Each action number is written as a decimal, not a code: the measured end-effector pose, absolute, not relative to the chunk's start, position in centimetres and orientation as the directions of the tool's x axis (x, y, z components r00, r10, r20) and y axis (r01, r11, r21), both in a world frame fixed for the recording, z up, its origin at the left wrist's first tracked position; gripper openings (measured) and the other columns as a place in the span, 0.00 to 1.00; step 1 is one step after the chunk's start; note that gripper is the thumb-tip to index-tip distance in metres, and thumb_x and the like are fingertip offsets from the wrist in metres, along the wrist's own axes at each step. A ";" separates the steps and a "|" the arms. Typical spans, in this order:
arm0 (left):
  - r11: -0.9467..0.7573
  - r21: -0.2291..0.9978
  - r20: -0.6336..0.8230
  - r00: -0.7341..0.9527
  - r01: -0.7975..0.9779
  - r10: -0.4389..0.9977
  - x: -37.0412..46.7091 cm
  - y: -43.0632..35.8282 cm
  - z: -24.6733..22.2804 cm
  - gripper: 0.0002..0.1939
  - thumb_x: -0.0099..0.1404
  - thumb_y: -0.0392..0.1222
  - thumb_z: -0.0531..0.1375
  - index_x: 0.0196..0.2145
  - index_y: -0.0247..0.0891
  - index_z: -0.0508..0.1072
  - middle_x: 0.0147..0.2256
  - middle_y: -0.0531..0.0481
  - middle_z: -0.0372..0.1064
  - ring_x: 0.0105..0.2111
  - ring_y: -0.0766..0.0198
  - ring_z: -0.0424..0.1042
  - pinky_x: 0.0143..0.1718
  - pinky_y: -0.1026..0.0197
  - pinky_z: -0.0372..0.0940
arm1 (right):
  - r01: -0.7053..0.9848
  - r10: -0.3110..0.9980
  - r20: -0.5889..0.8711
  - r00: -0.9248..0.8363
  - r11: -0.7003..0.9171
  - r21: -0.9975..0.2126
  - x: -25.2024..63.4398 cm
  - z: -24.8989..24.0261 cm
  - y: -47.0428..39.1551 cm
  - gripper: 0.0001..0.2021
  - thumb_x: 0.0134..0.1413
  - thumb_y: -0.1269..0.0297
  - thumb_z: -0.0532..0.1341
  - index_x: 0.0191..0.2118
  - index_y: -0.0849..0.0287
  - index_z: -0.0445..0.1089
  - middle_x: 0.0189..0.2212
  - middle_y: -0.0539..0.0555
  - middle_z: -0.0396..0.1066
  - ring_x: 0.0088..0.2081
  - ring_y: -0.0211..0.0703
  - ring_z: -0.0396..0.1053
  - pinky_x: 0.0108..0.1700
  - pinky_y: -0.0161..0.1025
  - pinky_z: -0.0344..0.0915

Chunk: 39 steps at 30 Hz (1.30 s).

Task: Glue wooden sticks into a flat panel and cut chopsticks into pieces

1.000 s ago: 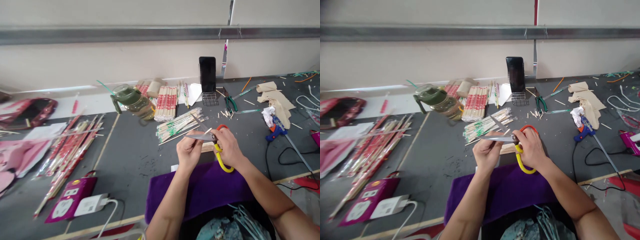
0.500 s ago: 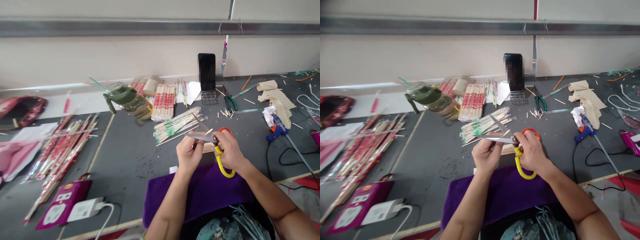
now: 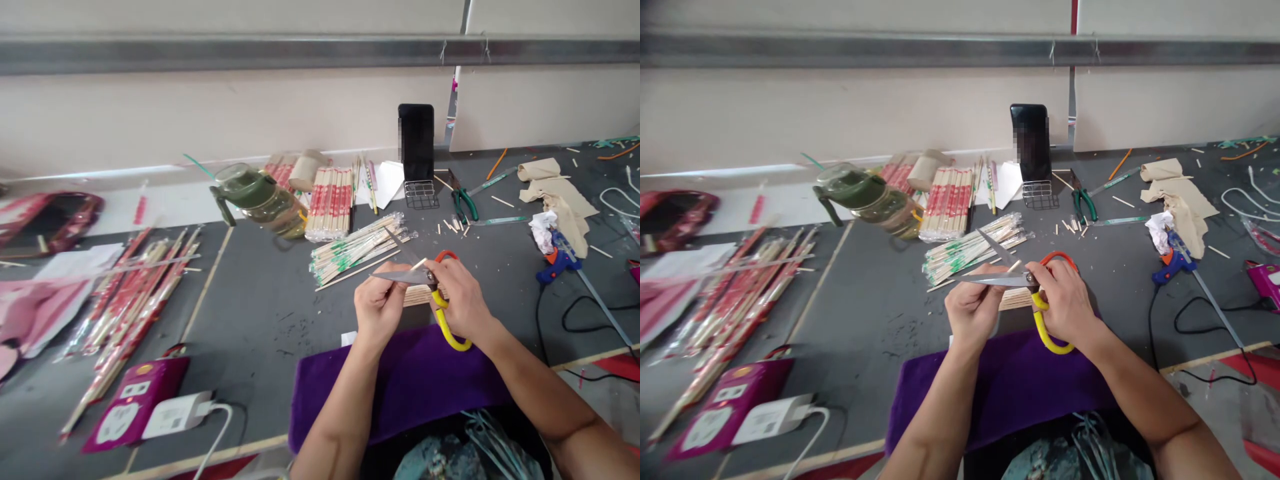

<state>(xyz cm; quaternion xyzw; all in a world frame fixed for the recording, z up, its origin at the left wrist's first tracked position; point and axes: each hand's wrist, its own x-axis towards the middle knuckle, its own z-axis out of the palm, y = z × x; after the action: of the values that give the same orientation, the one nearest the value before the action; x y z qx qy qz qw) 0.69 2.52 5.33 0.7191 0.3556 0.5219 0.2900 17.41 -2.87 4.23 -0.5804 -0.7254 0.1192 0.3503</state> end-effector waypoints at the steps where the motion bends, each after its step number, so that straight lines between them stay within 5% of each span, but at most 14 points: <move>1: -0.579 0.792 0.544 0.204 0.196 0.814 0.7 2.5 5.3 0.08 0.69 0.38 0.61 0.34 0.39 0.80 0.29 0.51 0.76 0.29 0.64 0.74 0.31 0.65 0.66 | 0.745 0.926 0.369 -0.086 0.305 -0.593 17.5 4.3 -2.9 0.28 0.51 0.75 0.56 0.59 0.56 0.64 0.40 0.56 0.66 0.43 0.51 0.67 0.45 0.46 0.68; 10: -0.482 0.863 0.473 0.091 0.150 0.876 1.4 2.0 4.4 0.06 0.68 0.40 0.62 0.35 0.37 0.79 0.30 0.50 0.75 0.27 0.67 0.69 0.27 0.66 0.62 | 0.707 0.939 0.336 -0.079 0.290 -0.645 17.7 4.4 -3.1 0.24 0.50 0.75 0.57 0.55 0.55 0.66 0.40 0.56 0.67 0.41 0.49 0.69 0.45 0.43 0.69; 21: -0.505 0.852 0.490 0.126 0.139 0.862 0.9 2.5 5.0 0.06 0.66 0.37 0.63 0.34 0.39 0.81 0.29 0.51 0.77 0.28 0.65 0.73 0.30 0.65 0.65 | 0.762 0.929 0.355 -0.104 0.304 -0.572 17.5 3.7 -2.6 0.33 0.51 0.76 0.56 0.64 0.57 0.57 0.44 0.60 0.68 0.45 0.54 0.68 0.49 0.50 0.69; 28: -0.549 0.834 0.535 0.157 0.059 0.830 0.7 2.5 5.4 0.06 0.66 0.38 0.63 0.33 0.39 0.81 0.28 0.50 0.76 0.27 0.64 0.74 0.29 0.65 0.67 | 0.779 0.906 0.404 -0.129 0.344 -0.525 17.6 4.1 -2.6 0.30 0.49 0.75 0.56 0.61 0.58 0.62 0.40 0.57 0.65 0.42 0.53 0.65 0.47 0.49 0.68; 33: -0.527 0.847 0.510 0.178 0.065 0.842 0.6 2.3 5.7 0.06 0.67 0.37 0.63 0.33 0.39 0.81 0.27 0.51 0.75 0.28 0.64 0.74 0.30 0.64 0.67 | 0.722 0.908 0.399 -0.128 0.361 -0.590 17.8 4.5 -2.9 0.25 0.50 0.76 0.55 0.55 0.58 0.65 0.36 0.53 0.62 0.36 0.47 0.65 0.39 0.41 0.66; 39: -0.465 0.882 0.457 0.101 0.076 0.884 1.2 1.9 5.0 0.06 0.66 0.40 0.63 0.35 0.37 0.80 0.29 0.49 0.75 0.27 0.65 0.72 0.27 0.65 0.65 | 0.718 0.921 0.382 -0.082 0.320 -0.618 17.7 4.5 -3.1 0.23 0.50 0.75 0.57 0.53 0.56 0.66 0.37 0.54 0.65 0.37 0.47 0.67 0.41 0.41 0.68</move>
<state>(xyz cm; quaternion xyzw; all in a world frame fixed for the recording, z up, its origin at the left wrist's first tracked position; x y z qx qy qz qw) 1.20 1.94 5.02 0.6482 0.3702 0.5587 0.3613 17.70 -3.11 4.48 -0.5670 -0.7226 0.1364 0.3712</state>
